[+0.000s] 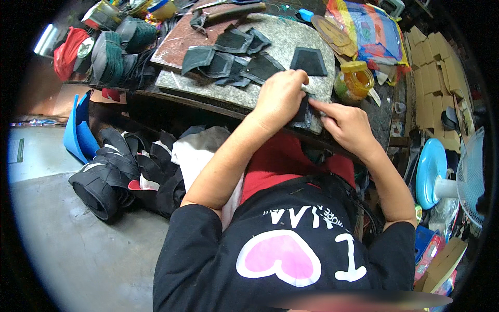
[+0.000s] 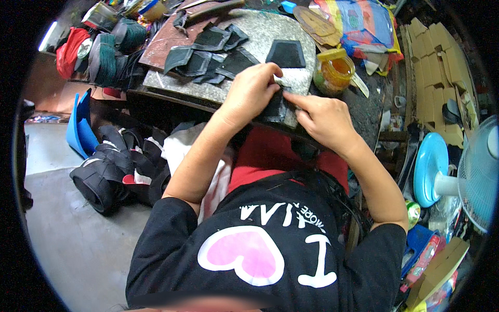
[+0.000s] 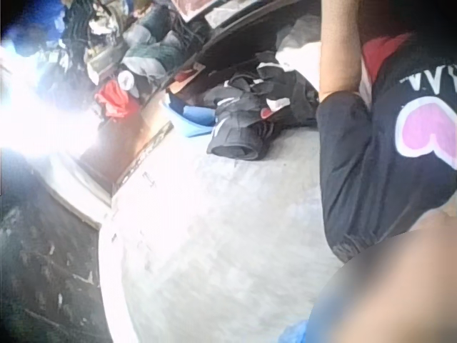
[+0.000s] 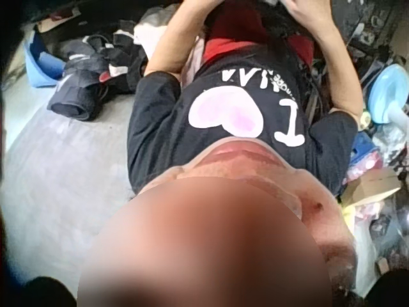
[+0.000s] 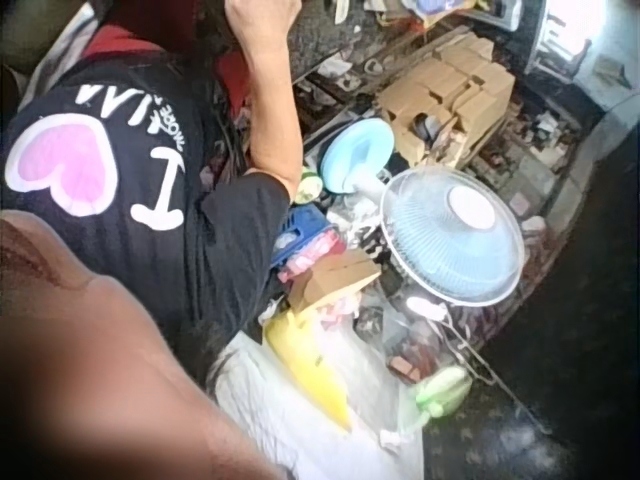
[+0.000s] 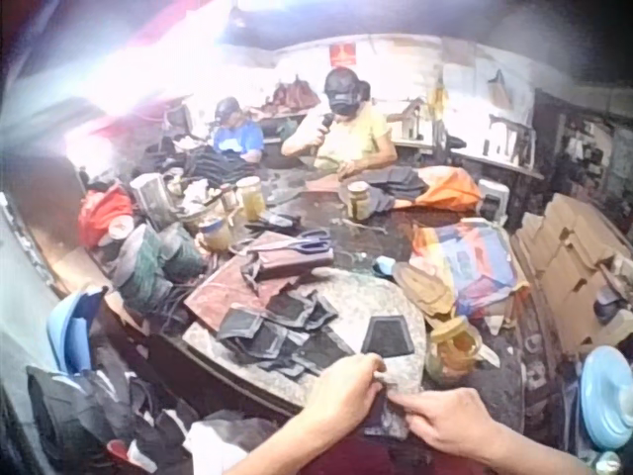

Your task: The person applies a yellow paste from a jar onto small black fabric pieces using a small wooden stick, then rubs the paste into the fabric with a finger. The person also uses a blue tool to rub the surface of a larger black piece.

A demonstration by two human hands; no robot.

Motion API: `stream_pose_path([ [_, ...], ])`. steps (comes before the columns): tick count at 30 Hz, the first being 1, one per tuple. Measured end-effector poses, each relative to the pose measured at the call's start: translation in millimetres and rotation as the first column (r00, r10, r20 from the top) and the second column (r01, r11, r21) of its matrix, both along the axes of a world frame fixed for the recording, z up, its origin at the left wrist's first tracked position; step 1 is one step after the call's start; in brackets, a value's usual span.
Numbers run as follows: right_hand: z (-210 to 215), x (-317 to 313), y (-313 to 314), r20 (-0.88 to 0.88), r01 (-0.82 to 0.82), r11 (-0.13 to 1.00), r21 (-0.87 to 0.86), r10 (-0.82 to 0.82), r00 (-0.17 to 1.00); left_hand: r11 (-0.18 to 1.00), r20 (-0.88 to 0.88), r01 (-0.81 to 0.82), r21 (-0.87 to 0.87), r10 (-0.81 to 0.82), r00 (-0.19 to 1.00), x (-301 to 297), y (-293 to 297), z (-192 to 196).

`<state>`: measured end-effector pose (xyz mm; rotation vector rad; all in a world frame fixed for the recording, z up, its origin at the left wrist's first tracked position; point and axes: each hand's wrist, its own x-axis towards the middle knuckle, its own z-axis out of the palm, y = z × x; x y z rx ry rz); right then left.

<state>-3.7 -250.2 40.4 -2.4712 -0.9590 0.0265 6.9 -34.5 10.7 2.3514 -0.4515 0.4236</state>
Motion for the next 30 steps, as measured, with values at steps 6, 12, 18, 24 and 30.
stream_pose_path([
  [6,41.2,-7.4,-23.7,-0.126,0.062,0.974,0.218,-0.035,0.991,0.993,0.031,-0.013,-0.114,0.017,0.999,-8.3,-2.0,12.4],
  [12,74.8,-10.1,-49.4,-0.144,0.216,0.943,0.253,-0.184,0.972,0.932,0.094,-0.089,-0.351,0.13,0.987,38.8,30.4,28.4],
  [18,73.1,2.5,-63.8,0.023,0.202,0.928,0.313,-0.221,0.975,0.886,0.175,-0.426,0.185,0.397,0.901,80.3,55.7,39.2],
  [24,64.4,34.7,-70.8,0.447,0.235,0.971,0.032,-0.224,0.866,0.806,0.321,-0.361,0.469,0.225,0.92,69.0,4.9,28.9],
  [30,42.8,51.4,-59.3,0.556,0.324,0.942,-0.088,-0.224,0.801,0.74,0.233,-0.352,0.573,0.265,0.936,61.3,-14.8,24.9],
])
